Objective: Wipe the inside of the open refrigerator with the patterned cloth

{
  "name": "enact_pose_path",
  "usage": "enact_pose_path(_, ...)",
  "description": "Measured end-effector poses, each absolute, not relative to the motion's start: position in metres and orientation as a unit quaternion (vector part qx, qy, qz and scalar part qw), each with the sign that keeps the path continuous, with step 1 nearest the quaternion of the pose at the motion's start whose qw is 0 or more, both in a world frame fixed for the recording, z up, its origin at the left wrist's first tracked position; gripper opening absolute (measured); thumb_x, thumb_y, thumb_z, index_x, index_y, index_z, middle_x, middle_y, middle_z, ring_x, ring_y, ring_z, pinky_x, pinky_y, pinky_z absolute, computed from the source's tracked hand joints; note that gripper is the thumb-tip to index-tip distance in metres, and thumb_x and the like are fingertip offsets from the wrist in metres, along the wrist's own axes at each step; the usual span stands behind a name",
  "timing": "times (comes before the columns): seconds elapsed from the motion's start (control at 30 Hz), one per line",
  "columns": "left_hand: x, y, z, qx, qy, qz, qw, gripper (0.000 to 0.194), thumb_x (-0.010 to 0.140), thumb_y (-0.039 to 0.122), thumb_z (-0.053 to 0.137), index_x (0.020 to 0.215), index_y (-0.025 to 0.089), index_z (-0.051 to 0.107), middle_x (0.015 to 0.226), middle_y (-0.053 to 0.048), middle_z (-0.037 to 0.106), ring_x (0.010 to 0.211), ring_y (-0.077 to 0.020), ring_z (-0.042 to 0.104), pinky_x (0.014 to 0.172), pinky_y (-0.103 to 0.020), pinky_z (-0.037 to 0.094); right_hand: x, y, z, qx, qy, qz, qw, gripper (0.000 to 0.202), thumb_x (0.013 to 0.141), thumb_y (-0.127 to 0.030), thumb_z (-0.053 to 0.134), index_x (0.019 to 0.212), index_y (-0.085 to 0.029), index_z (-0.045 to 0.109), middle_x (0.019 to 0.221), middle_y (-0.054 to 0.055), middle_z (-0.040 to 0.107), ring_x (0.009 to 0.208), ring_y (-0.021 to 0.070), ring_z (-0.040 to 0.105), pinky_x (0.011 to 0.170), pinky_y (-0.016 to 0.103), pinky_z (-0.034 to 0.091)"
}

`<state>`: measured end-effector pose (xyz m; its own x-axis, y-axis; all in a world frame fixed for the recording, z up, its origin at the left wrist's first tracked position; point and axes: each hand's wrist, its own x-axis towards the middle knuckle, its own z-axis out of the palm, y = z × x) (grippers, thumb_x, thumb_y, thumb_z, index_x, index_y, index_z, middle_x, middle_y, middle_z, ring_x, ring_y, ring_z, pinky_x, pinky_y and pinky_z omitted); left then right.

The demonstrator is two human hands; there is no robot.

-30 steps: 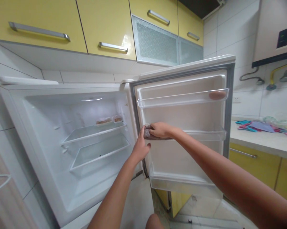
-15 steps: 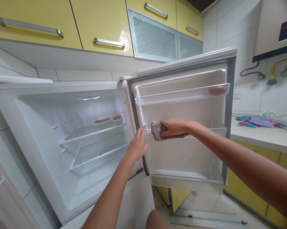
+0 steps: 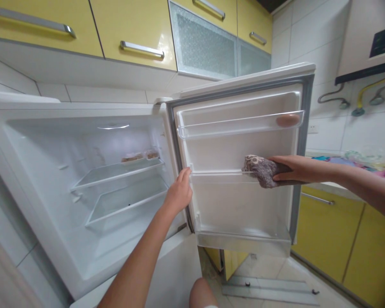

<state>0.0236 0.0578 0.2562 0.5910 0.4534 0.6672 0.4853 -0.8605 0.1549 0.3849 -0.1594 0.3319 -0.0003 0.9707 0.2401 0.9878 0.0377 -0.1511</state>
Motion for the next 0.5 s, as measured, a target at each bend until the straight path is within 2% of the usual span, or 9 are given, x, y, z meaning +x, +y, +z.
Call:
enact_pose_path(0.13,0.027,0.059,0.255,-0.893,-0.248,-0.376,0.003,0.068,0.078,0.005,0.045,0.145,0.015,0.036,0.154,-0.019,0.039,0.146,-0.029,0.041,0.123,-0.051,0.036,0.387,-0.148,0.338,-0.714,-0.688,0.004,0.131,0.066,0.081,-0.066,0.056,0.124,-0.016,0.062,0.106,0.014,0.074,0.094,0.0328,0.068,0.079,0.039,0.049)
enact_pose_path(0.27,0.028,0.059,0.257,-0.897,-0.25,-0.365,-0.003,0.064,0.079,0.005,0.044,0.142,0.012,0.037,0.155,-0.02,0.038,0.146,-0.0294,0.04,0.124,-0.05,0.034,0.39,-0.129,0.353,-0.724,-0.667,0.088,0.153,0.065,0.077,-0.069,0.058,0.121,-0.021,0.067,0.119,0.009,0.074,0.106,0.0332,0.067,0.086,0.037,0.052)
enact_pose_path(0.33,0.028,0.059,0.258,-0.897,-0.252,-0.363,-0.004,0.063,0.079,0.005,0.044,0.142,0.011,0.038,0.155,-0.02,0.038,0.146,-0.0294,0.039,0.125,-0.05,0.033,0.394,-0.118,0.359,-0.739,-0.645,0.098,0.165,0.061,0.079,-0.064,0.057,0.121,-0.022,0.068,0.121,0.007,0.074,0.107,0.0314,0.068,0.087,0.036,0.052)
enact_pose_path(0.5,0.032,0.057,0.258,-0.896,-0.253,-0.365,0.002,0.061,0.08,0.006,0.044,0.141,0.012,0.039,0.154,-0.02,0.039,0.146,-0.0292,0.039,0.125,-0.05,0.033,0.378,-0.082,0.364,-0.711,-0.69,0.035,0.129,0.037,0.079,-0.038,0.056,0.106,-0.018,0.072,0.104,0.008,0.078,0.094,0.027,0.069,0.082,0.034,0.048)
